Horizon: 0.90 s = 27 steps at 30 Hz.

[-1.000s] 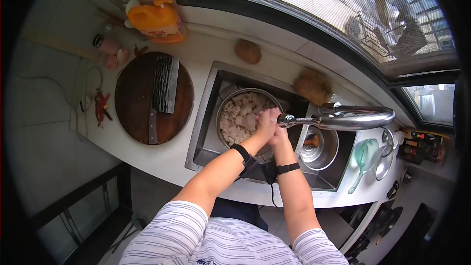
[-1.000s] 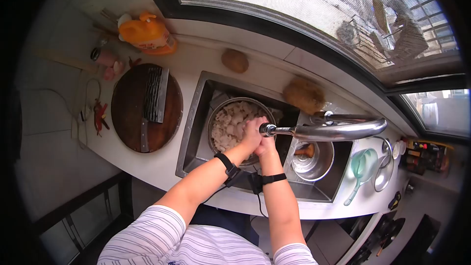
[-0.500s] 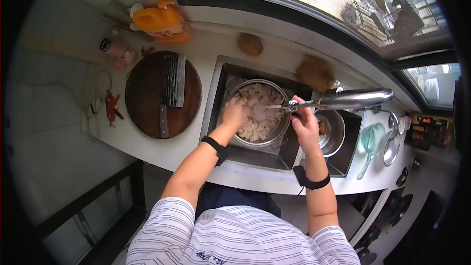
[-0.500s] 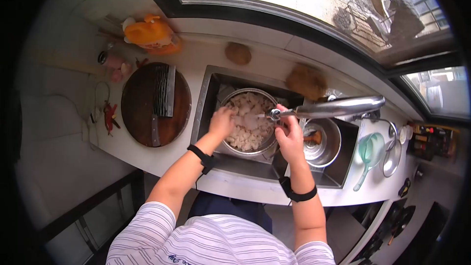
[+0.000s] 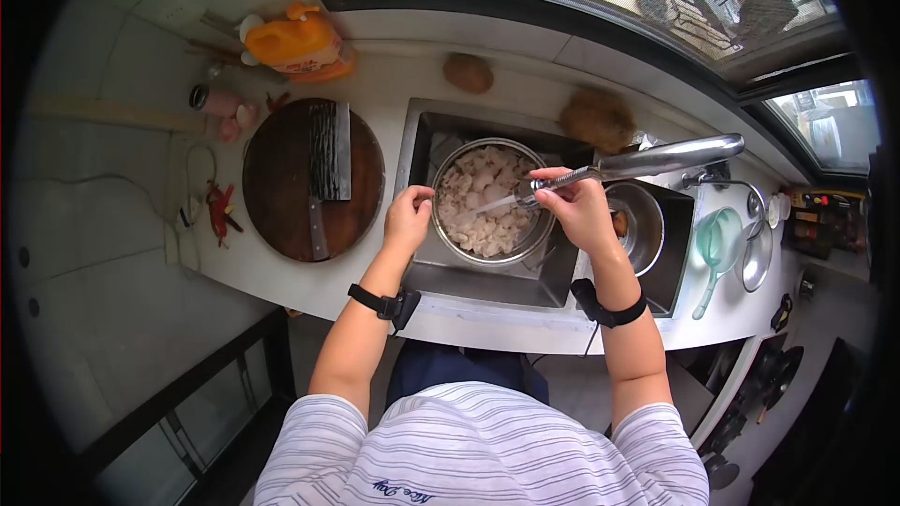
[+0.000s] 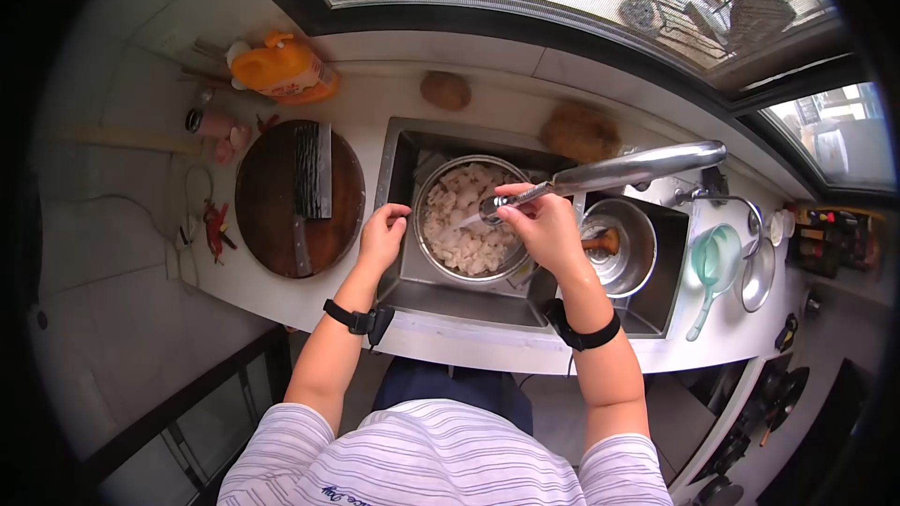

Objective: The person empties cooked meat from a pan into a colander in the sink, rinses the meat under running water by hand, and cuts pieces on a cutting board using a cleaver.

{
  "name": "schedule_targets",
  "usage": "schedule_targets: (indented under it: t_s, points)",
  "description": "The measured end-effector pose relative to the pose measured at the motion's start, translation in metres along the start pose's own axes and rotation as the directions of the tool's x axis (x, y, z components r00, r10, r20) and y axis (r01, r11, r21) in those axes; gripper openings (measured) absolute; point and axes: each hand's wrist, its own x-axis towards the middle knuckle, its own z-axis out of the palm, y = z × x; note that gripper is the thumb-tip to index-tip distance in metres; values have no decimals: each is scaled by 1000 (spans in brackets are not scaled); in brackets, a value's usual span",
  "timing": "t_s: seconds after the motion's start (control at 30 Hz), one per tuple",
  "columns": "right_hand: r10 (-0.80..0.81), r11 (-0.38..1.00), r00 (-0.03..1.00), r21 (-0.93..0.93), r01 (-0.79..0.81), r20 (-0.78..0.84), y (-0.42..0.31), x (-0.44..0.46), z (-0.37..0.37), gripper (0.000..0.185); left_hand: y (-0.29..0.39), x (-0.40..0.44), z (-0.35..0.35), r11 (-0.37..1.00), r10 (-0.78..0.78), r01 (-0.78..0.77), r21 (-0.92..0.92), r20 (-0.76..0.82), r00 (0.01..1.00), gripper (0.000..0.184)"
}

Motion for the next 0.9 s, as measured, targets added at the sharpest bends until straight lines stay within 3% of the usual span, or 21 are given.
schedule_targets:
  t_s: [0.13, 0.47, 0.57, 0.67, 0.73, 0.9]
  points:
    - [-11, 994, 998, 104, 17, -61, 4, 13, 9, 23, 3, -3, -6, 999, -27, 24, -33, -63, 998, 18]
    - [-105, 985, 940, 97, 144, -324, 4, 40, 27, 24, 0, -8, -9, 998, -29, 24, -54, -87, 996, 16]
    - [-145, 985, 912, 34, 171, -383, 13, 47, 25, 24, 2, -10, -10, 998, -37, 33, -46, -86, 996, 17]
    - [-253, 967, 861, -138, 213, -441, 11, 45, 20, 23, 1, -13, -13, 999, -30, 27, -39, -89, 996, 19]
    - [-302, 923, 839, -358, 139, -452, 4, 38, 17, 20, 0, -16, -16, 999, -19, 15, -38, -95, 995, 18]
    - [-374, 873, 796, -471, 129, -475, 4, 21, 14, 17, 4, -24, -29, 999, -16, 13, -35, -77, 997, 18]
